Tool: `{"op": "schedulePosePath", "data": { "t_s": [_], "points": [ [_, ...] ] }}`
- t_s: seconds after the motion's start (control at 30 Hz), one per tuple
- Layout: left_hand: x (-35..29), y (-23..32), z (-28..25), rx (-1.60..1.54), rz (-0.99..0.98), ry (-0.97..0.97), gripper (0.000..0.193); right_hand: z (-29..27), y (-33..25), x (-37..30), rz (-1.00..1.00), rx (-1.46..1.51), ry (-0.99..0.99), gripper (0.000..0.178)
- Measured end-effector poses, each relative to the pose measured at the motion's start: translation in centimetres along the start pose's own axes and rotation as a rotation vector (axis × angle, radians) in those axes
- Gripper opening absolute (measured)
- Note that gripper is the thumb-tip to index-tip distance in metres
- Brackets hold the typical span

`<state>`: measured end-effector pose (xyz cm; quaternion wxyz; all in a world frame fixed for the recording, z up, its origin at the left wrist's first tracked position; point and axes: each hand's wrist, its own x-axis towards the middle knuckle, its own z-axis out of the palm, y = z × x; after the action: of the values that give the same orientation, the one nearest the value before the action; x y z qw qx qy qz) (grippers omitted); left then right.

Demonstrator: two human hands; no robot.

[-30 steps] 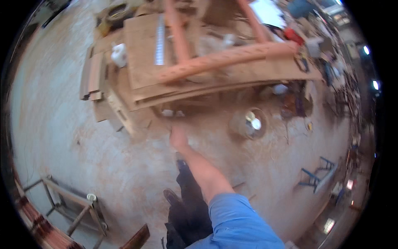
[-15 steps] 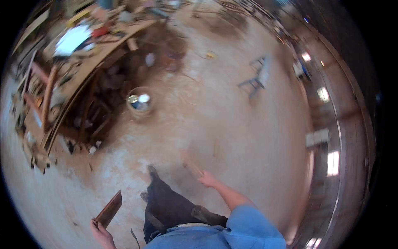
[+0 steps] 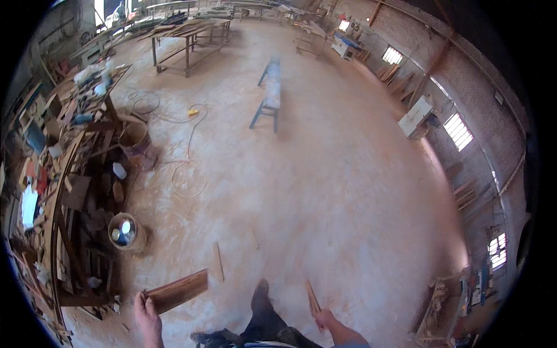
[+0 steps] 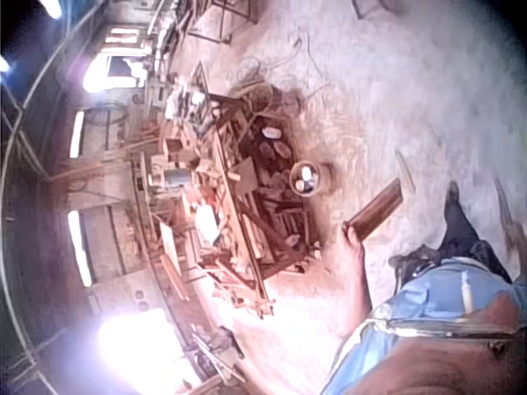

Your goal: The person sands a small wooden box with an orbital sander, then uses a hand saw to cut a wooden frame. The person repeatedly handles the box and frame, moving between a workbench and a sawhorse.

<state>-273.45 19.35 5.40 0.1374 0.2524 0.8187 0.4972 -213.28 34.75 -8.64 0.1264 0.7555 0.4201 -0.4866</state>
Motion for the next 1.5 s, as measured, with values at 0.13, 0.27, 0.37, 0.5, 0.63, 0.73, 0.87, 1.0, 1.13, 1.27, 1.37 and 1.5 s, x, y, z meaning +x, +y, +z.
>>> {"op": "schedulePosePath", "data": {
  "t_s": [0.13, 0.27, 0.37, 0.5, 0.63, 0.73, 0.87, 1.0, 1.13, 1.27, 1.37, 1.5],
  "points": [
    [2.7, 14.6, 17.8, -0.235, -0.095, -0.182, 0.025, -10.4, 4.3, 5.5, 0.300, 0.364, 0.031, 0.035],
    [6.8, 21.3, 29.3, -0.223, -0.083, -0.293, 0.022, -17.3, -1.5, 7.1, 0.312, 0.762, 0.058, 0.030],
    [10.3, 27.9, 38.6, -0.298, -0.158, -0.364, 0.024, -23.4, -2.6, 9.4, 0.214, 0.855, 0.241, 0.028],
    [17.2, 28.4, 51.9, -0.531, -0.247, -0.276, 0.030, -31.2, -11.0, 11.9, 0.150, 1.063, 0.295, 0.028],
    [25.5, 30.5, 65.3, -0.627, -0.379, -0.387, 0.034, -37.5, -15.7, 17.3, -0.045, 1.073, 0.401, 0.039],
    [31.5, 34.3, 74.8, -0.760, -0.497, -0.398, 0.034, -41.6, -19.8, 20.1, 0.123, 0.998, 0.356, 0.036],
    [39.6, 39.9, 86.2, -0.897, -0.560, -0.297, 0.032, -49.2, -26.6, 26.9, 0.407, 0.839, 0.254, 0.026],
    [47.2, 40.3, 94.2, -0.819, -0.543, -0.198, 0.034, -56.1, -38.5, 35.5, 0.333, 0.824, 0.204, 0.026],
    [55.0, 39.0, 103.5, -0.887, -0.583, -0.109, 0.033, -64.4, -52.7, 46.8, 0.197, 0.752, 0.154, 0.025],
    [59.8, 37.1, 109.2, -1.004, -0.675, 0.072, 0.034, -73.4, -66.5, 55.5, 0.034, 0.623, 0.153, 0.025],
    [62.5, 37.0, 112.1, -0.917, -0.747, 0.205, 0.036, -79.8, -76.8, 59.5, -0.143, 0.530, 0.180, 0.026],
    [66.0, 41.8, 115.3, -0.847, -0.850, 0.199, 0.045, -89.9, -90.0, 62.2, -0.676, 0.205, 0.357, 0.026]
  ]
}}
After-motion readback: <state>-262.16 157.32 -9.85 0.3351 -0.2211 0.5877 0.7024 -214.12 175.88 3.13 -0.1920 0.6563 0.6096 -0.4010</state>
